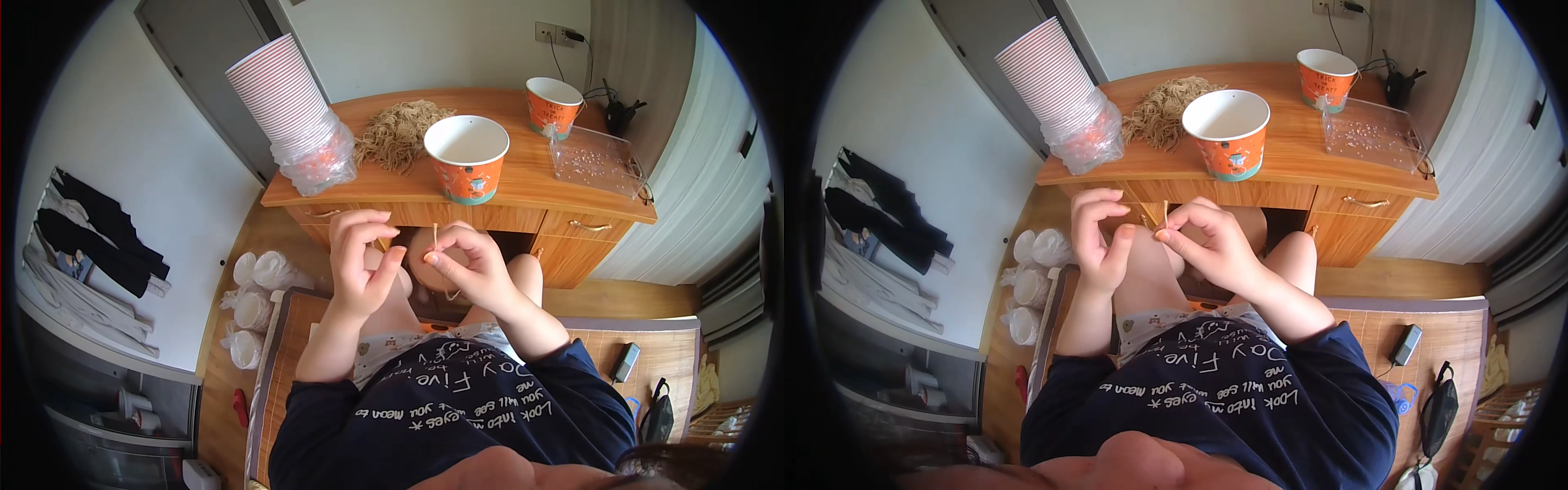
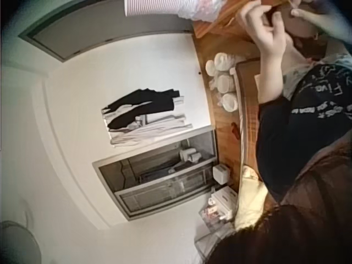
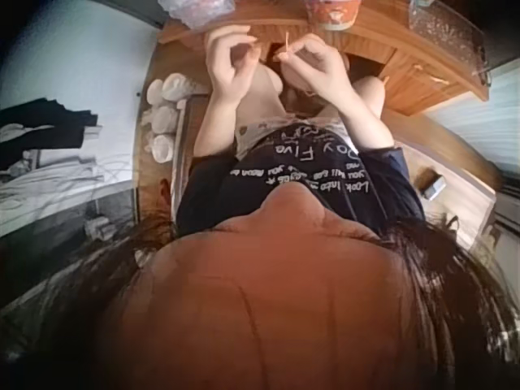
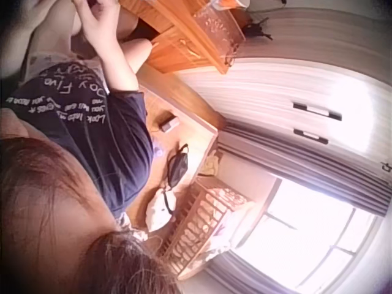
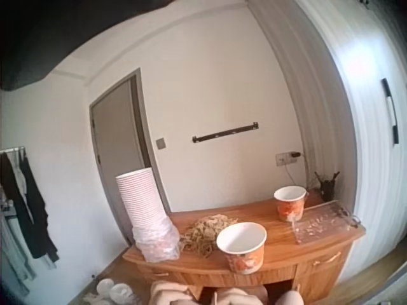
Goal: The person removes the plastic wrap from a stack of paper buckets, separates a bucket from the stack, and threads a piece of string through the holes of the bucket.
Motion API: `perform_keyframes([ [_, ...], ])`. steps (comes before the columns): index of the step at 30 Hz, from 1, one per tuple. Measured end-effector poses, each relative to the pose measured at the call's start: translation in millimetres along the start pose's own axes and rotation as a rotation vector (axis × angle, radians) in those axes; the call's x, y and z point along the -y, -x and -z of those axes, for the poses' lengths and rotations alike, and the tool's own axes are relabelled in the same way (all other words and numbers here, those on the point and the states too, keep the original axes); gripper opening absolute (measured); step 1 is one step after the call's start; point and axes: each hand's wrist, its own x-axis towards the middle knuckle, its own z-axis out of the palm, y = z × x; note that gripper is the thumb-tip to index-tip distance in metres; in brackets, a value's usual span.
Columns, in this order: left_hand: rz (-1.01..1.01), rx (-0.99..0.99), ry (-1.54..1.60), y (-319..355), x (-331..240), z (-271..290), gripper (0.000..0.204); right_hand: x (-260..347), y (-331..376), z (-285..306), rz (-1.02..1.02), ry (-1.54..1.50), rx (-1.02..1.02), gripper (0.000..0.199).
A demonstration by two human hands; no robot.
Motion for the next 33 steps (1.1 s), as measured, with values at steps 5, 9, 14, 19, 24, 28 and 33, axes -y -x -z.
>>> perform_keyframes([
  [5, 0.085, 0.21, -0.028, 12, -17, -4, 0.022, 4, 18, -9, 0.164, 0.339, -0.125, 0.012],
  [9, 0.231, 0.133, 0.225, 33, -21, -11, 0.012, 9, 26, -17, 0.251, 0.529, -0.086, 0.011],
  [14, 0.299, 0.073, 0.291, 48, -28, -6, 0.005, 20, 31, -21, 0.232, 0.474, -0.069, 0.021],
  [19, 0.095, 0.047, 0.016, 45, -37, 3, 0.009, 16, 36, -19, 0.046, -0.11, -0.028, 0.045],
  [24, 0.077, 0.046, -0.075, 53, -41, 7, 0.014, 13, 34, -29, 0.035, -0.289, -0.011, 0.033],
  [28, 0.013, 0.033, -0.109, 57, -37, 4, 0.014, 6, 40, -30, 0.027, -0.419, -0.048, 0.032],
  [33, 0.072, 0.019, -0.057, 67, -34, -9, 0.014, 6, 48, -25, -0.012, -0.354, -0.139, 0.038],
])
